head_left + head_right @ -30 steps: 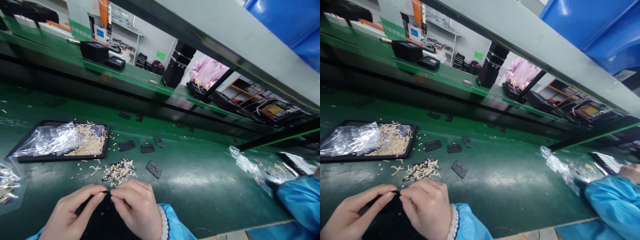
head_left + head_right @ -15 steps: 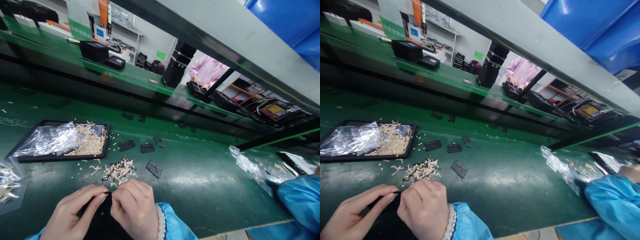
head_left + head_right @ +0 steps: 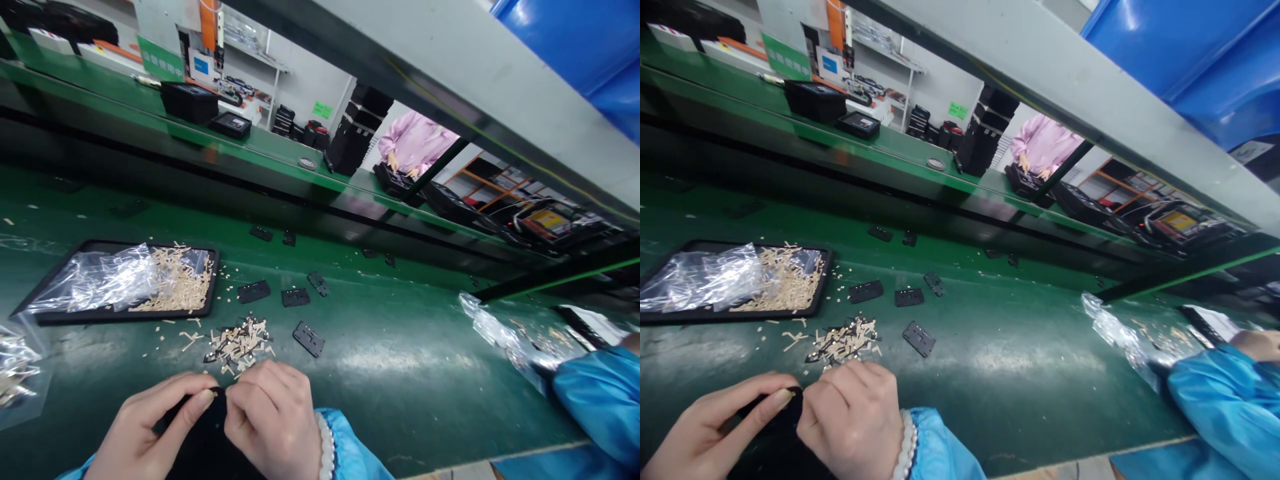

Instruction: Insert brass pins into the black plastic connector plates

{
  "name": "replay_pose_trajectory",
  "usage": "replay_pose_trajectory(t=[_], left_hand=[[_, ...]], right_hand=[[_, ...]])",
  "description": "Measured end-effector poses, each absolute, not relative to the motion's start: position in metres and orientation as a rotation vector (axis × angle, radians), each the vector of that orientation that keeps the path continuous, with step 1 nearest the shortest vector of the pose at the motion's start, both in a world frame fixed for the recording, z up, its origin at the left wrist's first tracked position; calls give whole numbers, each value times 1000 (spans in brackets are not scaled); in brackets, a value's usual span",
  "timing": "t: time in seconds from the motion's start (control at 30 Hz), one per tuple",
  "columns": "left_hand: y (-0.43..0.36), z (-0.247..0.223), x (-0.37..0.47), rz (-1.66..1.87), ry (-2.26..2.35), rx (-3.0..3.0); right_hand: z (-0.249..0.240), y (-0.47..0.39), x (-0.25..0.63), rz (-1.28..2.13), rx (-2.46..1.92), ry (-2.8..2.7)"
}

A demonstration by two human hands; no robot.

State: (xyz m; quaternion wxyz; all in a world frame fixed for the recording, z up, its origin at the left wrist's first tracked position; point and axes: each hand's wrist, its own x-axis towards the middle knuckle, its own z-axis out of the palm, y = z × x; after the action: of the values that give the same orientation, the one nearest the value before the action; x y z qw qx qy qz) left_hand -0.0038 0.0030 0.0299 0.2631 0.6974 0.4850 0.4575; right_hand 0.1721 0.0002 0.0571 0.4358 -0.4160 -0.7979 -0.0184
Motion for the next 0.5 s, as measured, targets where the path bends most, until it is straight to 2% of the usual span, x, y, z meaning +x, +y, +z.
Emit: replay_pose_trajectory(t=[0.27, 0.5], left_hand=[[7, 34, -7, 1282, 1363, 1851], [9, 33, -9, 1290, 1338, 1831]], right_hand=[[57, -3, 172, 19, -1009, -1916], [59, -3, 171, 294, -1013, -1807]])
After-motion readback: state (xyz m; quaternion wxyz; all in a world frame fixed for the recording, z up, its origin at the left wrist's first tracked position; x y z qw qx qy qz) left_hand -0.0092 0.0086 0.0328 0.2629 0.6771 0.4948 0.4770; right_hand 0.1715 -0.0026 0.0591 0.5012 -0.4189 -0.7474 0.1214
